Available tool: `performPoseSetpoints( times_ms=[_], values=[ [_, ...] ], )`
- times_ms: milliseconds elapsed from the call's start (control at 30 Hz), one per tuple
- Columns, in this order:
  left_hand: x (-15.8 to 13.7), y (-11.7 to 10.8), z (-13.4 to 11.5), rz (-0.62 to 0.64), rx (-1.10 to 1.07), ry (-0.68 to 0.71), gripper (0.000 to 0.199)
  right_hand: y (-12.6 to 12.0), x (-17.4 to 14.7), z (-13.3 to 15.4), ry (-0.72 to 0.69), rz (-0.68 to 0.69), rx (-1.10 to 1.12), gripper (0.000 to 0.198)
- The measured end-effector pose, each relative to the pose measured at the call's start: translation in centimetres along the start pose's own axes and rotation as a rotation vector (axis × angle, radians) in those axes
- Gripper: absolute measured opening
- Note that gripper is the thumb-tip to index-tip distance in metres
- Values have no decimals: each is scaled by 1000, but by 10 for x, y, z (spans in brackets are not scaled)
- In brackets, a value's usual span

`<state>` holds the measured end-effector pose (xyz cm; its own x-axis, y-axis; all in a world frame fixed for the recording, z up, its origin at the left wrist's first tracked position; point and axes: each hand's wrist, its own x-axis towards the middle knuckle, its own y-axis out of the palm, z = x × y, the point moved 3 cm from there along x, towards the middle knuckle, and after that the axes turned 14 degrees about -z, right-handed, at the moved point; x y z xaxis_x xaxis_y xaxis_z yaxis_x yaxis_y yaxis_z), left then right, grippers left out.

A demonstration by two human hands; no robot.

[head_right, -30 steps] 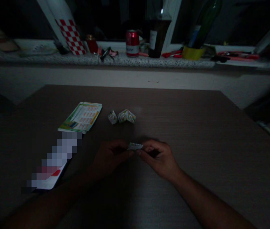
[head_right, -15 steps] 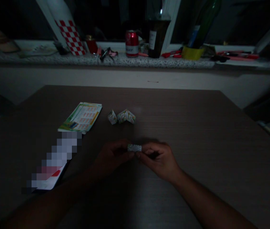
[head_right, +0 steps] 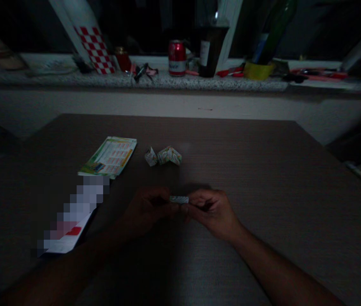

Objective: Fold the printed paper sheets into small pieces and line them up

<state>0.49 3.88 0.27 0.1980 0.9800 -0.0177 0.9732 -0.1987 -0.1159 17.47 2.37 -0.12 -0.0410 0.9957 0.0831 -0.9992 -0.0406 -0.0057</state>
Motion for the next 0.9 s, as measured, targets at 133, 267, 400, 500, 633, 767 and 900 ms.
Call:
performPoseSetpoints(
  times_ms=[133,267,400,500,633,767,900],
  values=[
    [-1,2,7,-13,-18,-20,20,-1,1,2,-22,4,18,18],
    [-2,4,3,-5,-27,28,15,-2,1,1,-5,22,30,18],
    [-3,1,-4,-33,39,70,14,-1,1,0,-28,9,27,16],
    [-3,2,-3,-19,21,68,16,-1,1,2,-59,20,19,15],
    [-3,5,2,-13,-55,26,15,-2,2,2,-31,44,19,15],
    [-4,3,0,-40,-2,69,13,-2,5,-1,2,38,34,18],
    [-5,1,-2,-45,65,106,13,-3,5,1,-66,-7,-31,16]
  ],
)
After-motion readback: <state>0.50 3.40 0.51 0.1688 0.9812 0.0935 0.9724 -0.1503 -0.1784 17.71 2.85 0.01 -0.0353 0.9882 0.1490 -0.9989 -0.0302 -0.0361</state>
